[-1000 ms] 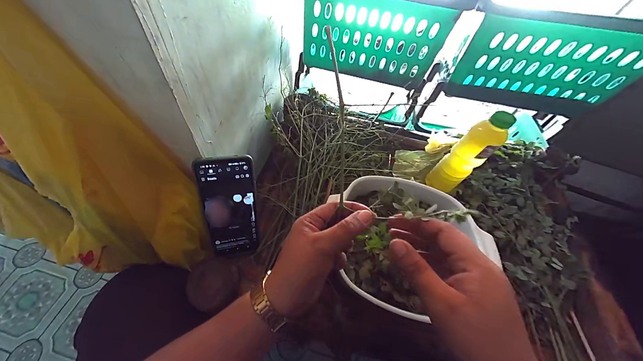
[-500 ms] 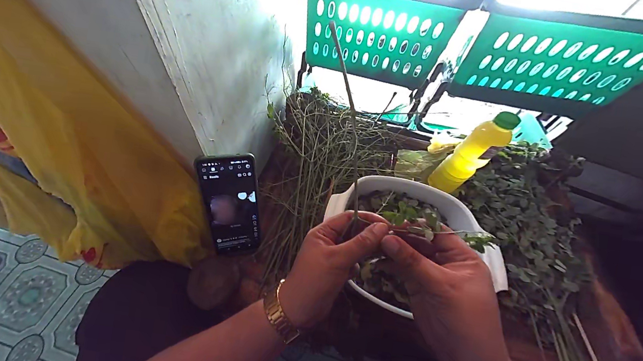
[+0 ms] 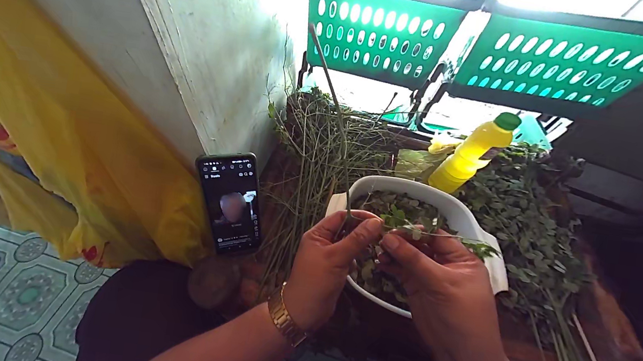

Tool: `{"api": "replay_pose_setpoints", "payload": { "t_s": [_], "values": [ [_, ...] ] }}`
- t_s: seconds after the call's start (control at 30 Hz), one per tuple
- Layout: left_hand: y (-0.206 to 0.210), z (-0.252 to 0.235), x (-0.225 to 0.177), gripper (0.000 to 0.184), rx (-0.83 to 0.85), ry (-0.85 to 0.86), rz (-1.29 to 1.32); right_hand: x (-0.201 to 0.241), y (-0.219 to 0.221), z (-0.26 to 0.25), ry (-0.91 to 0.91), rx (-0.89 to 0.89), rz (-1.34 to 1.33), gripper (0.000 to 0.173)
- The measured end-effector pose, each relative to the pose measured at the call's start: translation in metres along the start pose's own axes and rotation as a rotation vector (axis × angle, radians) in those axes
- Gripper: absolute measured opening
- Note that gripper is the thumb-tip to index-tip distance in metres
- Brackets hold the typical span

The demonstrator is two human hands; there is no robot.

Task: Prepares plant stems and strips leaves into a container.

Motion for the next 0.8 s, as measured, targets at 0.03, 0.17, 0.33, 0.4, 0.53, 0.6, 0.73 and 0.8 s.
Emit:
{"api": "replay_pose_setpoints", "payload": {
  "t_s": [0.03, 0.17, 0.33, 0.4, 0.53, 0.6, 0.73, 0.8],
  "values": [
    [-0.002, -0.001, -0.001, 0.012, -0.014, 0.006, -0.005, 0.0, 0.0, 0.0, 0.002, 0.006, 0.022, 0.015],
    [-0.012, -0.009, -0.01, 0.015, -0.05, 0.037, -0.036, 0.001, -0.001, -0.001, 0.022, 0.037, 0.086, 0.012],
    [-0.024, -0.017, -0.025, 0.015, -0.089, 0.075, -0.092, 0.014, -0.01, -0.011, -0.062, 0.067, 0.478, 0.011],
    [-0.025, -0.018, -0.029, 0.015, -0.095, 0.068, -0.108, 0.026, -0.02, -0.015, -0.159, 0.074, 0.954, 0.012],
    [-0.023, -0.018, -0.028, 0.014, -0.041, 0.006, -0.093, 0.053, -0.041, -0.012, -0.234, 0.044, 1.335, 0.018],
    [-0.019, -0.016, -0.027, 0.013, 0.025, -0.04, -0.086, 0.071, -0.045, -0.002, -0.371, 0.011, 1.267, 0.014],
    [-0.008, -0.012, -0.025, 0.012, 0.181, -0.122, -0.099, 0.09, -0.032, 0.014, -0.71, 0.254, 0.94, 0.019],
    [-0.002, -0.01, -0.022, 0.012, 0.252, -0.157, -0.125, 0.086, -0.021, 0.016, -0.753, 0.422, 0.865, 0.02]
  ]
}}
Point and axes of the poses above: each hand's wrist, its own z-axis away from the middle knuckle, its own y-axis out of the palm, x = y × z, the point moved 5 cm from there along -z, towards the middle knuckle, and after that the axes turned 5 degrees about y, right-handed, at the moved point
